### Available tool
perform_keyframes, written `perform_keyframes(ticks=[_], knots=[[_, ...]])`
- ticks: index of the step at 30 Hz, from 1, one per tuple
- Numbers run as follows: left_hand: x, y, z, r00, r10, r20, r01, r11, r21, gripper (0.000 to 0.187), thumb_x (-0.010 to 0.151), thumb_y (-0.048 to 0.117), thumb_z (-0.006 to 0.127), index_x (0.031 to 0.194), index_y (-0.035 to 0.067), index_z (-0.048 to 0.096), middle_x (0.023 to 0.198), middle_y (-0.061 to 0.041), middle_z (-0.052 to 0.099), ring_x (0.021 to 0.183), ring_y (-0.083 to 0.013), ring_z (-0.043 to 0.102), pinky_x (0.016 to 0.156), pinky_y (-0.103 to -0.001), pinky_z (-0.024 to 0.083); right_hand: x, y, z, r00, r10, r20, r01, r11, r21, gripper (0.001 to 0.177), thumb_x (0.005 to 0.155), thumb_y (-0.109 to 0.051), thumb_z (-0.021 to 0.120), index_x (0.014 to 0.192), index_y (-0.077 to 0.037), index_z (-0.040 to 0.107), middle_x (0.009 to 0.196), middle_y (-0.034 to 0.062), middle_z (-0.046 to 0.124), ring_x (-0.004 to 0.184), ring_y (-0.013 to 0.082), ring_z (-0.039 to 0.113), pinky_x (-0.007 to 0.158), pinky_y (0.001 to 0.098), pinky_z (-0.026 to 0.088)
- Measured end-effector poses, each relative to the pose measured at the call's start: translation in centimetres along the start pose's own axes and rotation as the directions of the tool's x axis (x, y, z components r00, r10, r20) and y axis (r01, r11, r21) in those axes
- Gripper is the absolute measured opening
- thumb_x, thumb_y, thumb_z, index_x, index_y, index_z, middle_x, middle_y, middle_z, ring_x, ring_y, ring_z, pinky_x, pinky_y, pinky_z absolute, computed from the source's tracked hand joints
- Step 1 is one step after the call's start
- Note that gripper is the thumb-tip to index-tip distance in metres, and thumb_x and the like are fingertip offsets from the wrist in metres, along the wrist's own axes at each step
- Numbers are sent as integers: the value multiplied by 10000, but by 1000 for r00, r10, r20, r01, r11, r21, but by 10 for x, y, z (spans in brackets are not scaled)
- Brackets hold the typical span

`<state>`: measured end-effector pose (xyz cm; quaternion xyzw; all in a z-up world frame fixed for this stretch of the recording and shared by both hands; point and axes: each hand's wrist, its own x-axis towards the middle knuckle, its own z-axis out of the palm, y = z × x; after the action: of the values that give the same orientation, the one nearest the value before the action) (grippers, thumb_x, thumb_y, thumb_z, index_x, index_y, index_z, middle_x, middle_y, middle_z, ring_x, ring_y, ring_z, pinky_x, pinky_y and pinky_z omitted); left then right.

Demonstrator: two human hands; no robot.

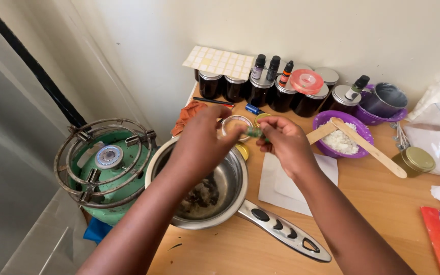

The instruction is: Preparing candle making materials by lighting a portable stove, weighing a metal cup on a digital scale, and recording measurements in a notebook.

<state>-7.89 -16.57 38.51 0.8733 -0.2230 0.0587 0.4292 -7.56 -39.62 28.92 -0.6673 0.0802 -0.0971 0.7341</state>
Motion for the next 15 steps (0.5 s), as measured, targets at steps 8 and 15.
perform_keyframes(ticks=[8, 15], knots=[[-6, -31, -15, 981, -191, 13, 192, 977, -96, 405, 967, 472, 737, 1182, 131, 775, 1174, -99, 790, 1138, -277, 774, 918, -421, 627, 60, 52, 17, 997, 82, 10, -70, 906, -416, 424, 1028, -117, 639, 1448, -65, 669, 1114, 195, 796, 970, 202, 817, 852, 300, 660], [-38, -32, -43, 967, -248, -53, 236, 957, -171, 326, 976, 379, 758, 1119, 93, 817, 1130, -156, 806, 1106, -337, 796, 878, -432, 660, 22, 22, 24, 998, 0, 60, 45, 670, -741, 481, 955, -339, 707, 1431, -265, 706, 1417, 89, 716, 1347, 309, 659, 1124, 457, 540]])
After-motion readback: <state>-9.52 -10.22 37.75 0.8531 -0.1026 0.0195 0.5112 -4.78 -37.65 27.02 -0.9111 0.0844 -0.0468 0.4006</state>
